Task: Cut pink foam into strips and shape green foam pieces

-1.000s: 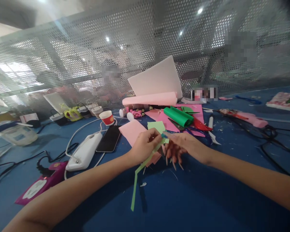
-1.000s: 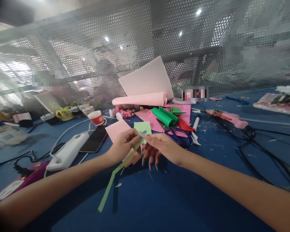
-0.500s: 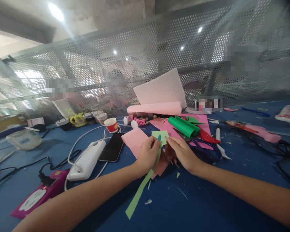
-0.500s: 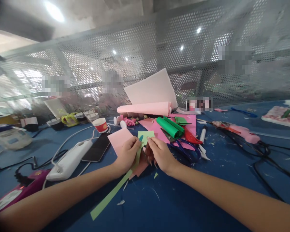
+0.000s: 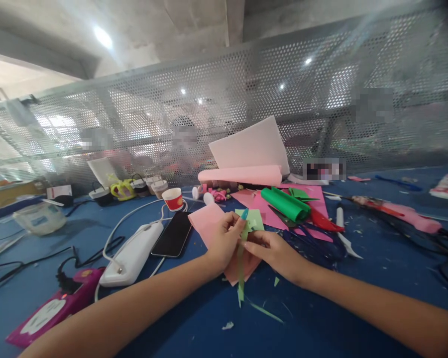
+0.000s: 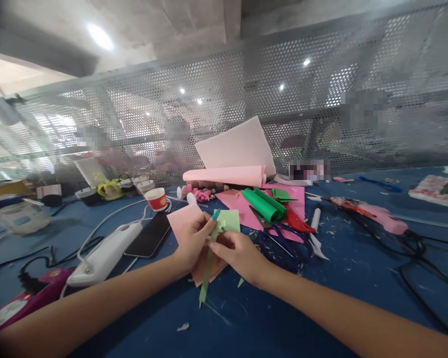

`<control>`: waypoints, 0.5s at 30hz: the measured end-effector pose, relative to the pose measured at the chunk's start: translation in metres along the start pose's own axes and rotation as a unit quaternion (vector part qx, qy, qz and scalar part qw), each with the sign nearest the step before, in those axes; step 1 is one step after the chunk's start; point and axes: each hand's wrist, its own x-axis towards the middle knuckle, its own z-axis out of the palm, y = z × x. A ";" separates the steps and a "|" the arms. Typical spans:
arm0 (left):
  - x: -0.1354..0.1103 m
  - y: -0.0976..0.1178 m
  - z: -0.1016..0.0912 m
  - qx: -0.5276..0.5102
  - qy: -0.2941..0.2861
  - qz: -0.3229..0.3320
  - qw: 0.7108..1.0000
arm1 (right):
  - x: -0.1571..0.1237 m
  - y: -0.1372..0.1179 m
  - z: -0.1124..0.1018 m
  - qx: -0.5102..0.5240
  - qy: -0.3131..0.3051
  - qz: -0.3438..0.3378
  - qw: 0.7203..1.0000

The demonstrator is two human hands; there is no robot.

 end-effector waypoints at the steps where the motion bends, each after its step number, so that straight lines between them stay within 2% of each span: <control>1: 0.000 0.000 0.000 0.002 0.005 -0.003 1.000 | 0.001 0.000 0.000 0.012 0.001 0.009 1.000; 4: -0.001 -0.001 0.001 0.000 0.011 -0.017 1.000 | 0.003 0.001 -0.002 0.026 0.019 0.043 0.999; 8: 0.001 -0.002 0.000 -0.076 -0.004 -0.063 0.995 | 0.001 0.003 -0.008 0.056 0.026 0.071 0.996; 12: 0.002 0.002 -0.003 -0.142 -0.106 -0.109 0.978 | -0.003 0.003 -0.016 0.089 -0.005 0.086 0.992; 15: 0.001 0.005 -0.004 -0.129 -0.156 -0.127 0.971 | -0.005 -0.001 -0.022 0.053 -0.068 0.089 0.992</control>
